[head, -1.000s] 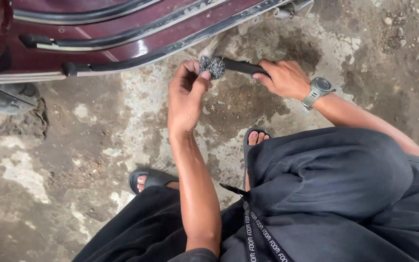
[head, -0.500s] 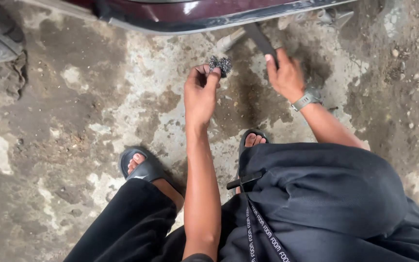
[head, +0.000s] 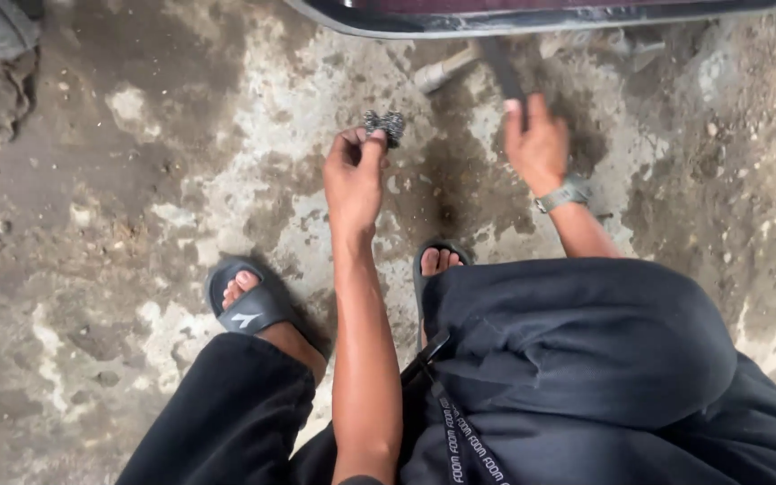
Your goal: Using a metal file and wire brush to remove rust and dirt from the frame of a vintage scooter.
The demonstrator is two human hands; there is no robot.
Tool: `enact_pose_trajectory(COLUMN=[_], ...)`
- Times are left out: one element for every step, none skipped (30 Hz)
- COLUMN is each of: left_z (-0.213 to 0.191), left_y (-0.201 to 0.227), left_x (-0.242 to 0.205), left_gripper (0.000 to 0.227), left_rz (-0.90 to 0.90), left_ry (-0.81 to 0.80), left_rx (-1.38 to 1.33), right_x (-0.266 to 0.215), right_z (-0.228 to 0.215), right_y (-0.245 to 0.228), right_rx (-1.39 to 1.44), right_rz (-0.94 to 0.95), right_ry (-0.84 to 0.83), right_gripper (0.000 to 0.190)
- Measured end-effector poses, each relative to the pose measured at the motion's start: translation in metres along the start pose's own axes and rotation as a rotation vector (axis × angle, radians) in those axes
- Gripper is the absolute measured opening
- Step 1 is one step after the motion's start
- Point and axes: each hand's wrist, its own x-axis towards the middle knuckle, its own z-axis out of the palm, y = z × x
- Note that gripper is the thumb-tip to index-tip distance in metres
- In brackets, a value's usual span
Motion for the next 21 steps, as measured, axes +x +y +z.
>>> enact_pose_trajectory(left_z=[0.0, -0.001, -0.001, 0.001, 0.005, 0.009, 0.009, 0.007, 0.005, 0.003, 0.008, 0.009, 0.01, 0.009, 0.012, 0.014, 0.012, 0.006, 0.01, 0.015, 0.016], left_y=[-0.001, -0.003, -0.005, -0.006, -0.002, 0.003, 0.005, 0.007, 0.008, 0.009, 0.007, -0.007, -0.016, -0.024, -0.017, -0.011, -0.008, -0.002, 0.004, 0.011, 0.012], left_x=[-0.003, -0.005, -0.008, -0.012, -0.007, -0.008, -0.012, -0.015, -0.013, -0.01, -0.009, -0.01, -0.005, 0.002, 0.0, -0.002, -0.01, -0.014, -0.014, -0.013, -0.013], left_gripper=[0.018, 0.018, 0.018, 0.02, 0.021, 0.021, 0.021, 0.021, 0.021, 0.021, 0.021, 0.021, 0.02, 0.021, 0.021, 0.022, 0.024, 0.024, 0.021, 0.02, 0.02], left_rz=[-0.025, -0.05, -0.058, -0.061, -0.04, -0.025, -0.023, -0.021, -0.02, -0.02, -0.029, -0.037, 0.008, 0.054, 0.061, 0.069, 0.059, 0.047, -0.008, -0.064, -0.053], left_ry=[0.004, 0.007, 0.002, -0.004, -0.017, -0.029, -0.032, -0.035, -0.022, 0.002, -0.011, -0.034, 0.019, 0.071, 0.08, 0.082, 0.088, 0.102, 0.06, 0.017, 0.019], left_rx=[0.014, 0.027, 0.028, 0.028, 0.022, 0.018, 0.041, 0.065, 0.066, 0.052, 0.04, 0.044, 0.046, 0.047, 0.044, 0.049, 0.067, 0.077, 0.048, 0.02, 0.016], right_x=[0.0, 0.001, -0.008, -0.017, -0.013, -0.007, -0.004, -0.002, 0.0, 0.001, -0.007, -0.017, -0.013, -0.009, -0.006, -0.002, -0.01, -0.009, -0.008, -0.006, -0.002], right_z=[-0.009, -0.017, -0.004, 0.008, 0.021, 0.009, 0.001, -0.007, 0.003, 0.013, 0.014, 0.006, 0.003, 0.001, -0.001, -0.003, -0.003, 0.003, 0.001, -0.001, -0.003], right_y=[-0.002, -0.003, 0.0, 0.003, 0.008, 0.006, 0.002, -0.003, 0.0, 0.004, 0.015, 0.009, 0.0, -0.01, -0.005, -0.001, 0.001, -0.004, -0.001, 0.003, 0.005], right_rx=[0.036, 0.072, 0.066, -0.024, -0.115, -0.121, -0.058, 0.005, 0.015, 0.019, -0.002, -0.016, -0.024, -0.033, -0.027, -0.005, 0.019, 0.029, 0.043, 0.058, 0.058], right_rz=[0.051, 0.102, 0.108, 0.05, -0.014, -0.014, 0.041, 0.095, 0.087, 0.104, 0.146, 0.165, 0.135, 0.104, 0.094, 0.138, 0.195, 0.197, 0.08, -0.036, -0.044], right_ry=[0.085, 0.169, 0.165, 0.094, 0.047, 0.066, 0.084, 0.101, 0.095, 0.113, 0.141, 0.146, 0.106, 0.067, 0.068, 0.151, 0.213, 0.195, 0.062, -0.072, -0.064], right_gripper=[0.031, 0.032, 0.032, 0.035, 0.038, 0.038, 0.036, 0.034, 0.034, 0.033, 0.034, 0.034, 0.032, 0.03, 0.03, 0.025, 0.021, 0.021, 0.028, 0.035, 0.035])
